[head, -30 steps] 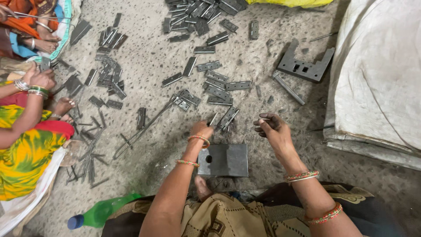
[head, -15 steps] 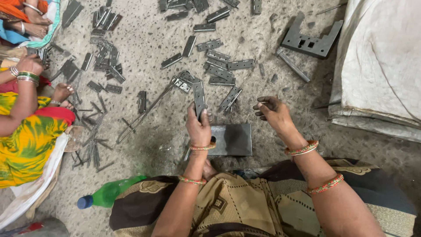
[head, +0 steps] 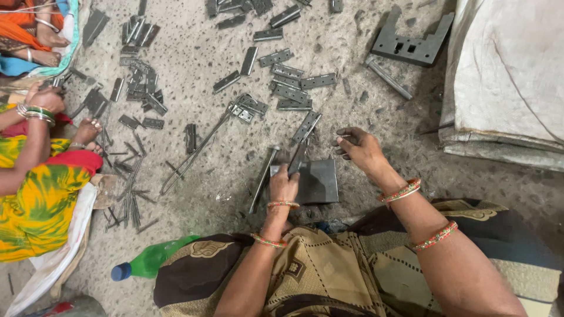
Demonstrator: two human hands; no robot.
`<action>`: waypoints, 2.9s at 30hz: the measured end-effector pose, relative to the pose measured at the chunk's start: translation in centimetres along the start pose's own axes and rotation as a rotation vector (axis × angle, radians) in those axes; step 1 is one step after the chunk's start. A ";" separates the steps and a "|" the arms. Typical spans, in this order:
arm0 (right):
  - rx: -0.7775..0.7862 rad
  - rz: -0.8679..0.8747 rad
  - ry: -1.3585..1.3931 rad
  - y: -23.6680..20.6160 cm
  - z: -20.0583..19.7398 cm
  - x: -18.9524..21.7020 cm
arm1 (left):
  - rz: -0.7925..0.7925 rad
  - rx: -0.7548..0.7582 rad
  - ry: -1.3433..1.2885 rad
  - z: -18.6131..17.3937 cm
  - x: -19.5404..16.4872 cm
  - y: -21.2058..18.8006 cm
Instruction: The person sits on the floor and assembles small metal components using a hammer and a metal block. They repeatedly pick up parts, align them on the block, strike them with the hammer, and place the finished pieces aside.
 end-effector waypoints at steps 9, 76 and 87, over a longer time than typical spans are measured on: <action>0.012 -0.084 -0.082 0.3 0.1 -0.9 | -0.172 0.051 0.184 0.7 -0.9 -1.2; -0.301 -0.166 0.626 -1.1 -1.9 4.7 | 0.040 -0.034 0.595 6.2 -8.3 9.7; -0.317 -0.139 0.584 -1.0 -1.8 4.5 | -0.019 0.056 0.474 7.0 -8.7 10.2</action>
Point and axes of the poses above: each hand's wrist, its own y-axis towards the middle knuckle, its own z-axis out of the palm, x = y × z, the point moved 3 cm from there along y, towards the middle knuckle, and after that the axes turned 12 degrees about -z, right-handed, at the moved point
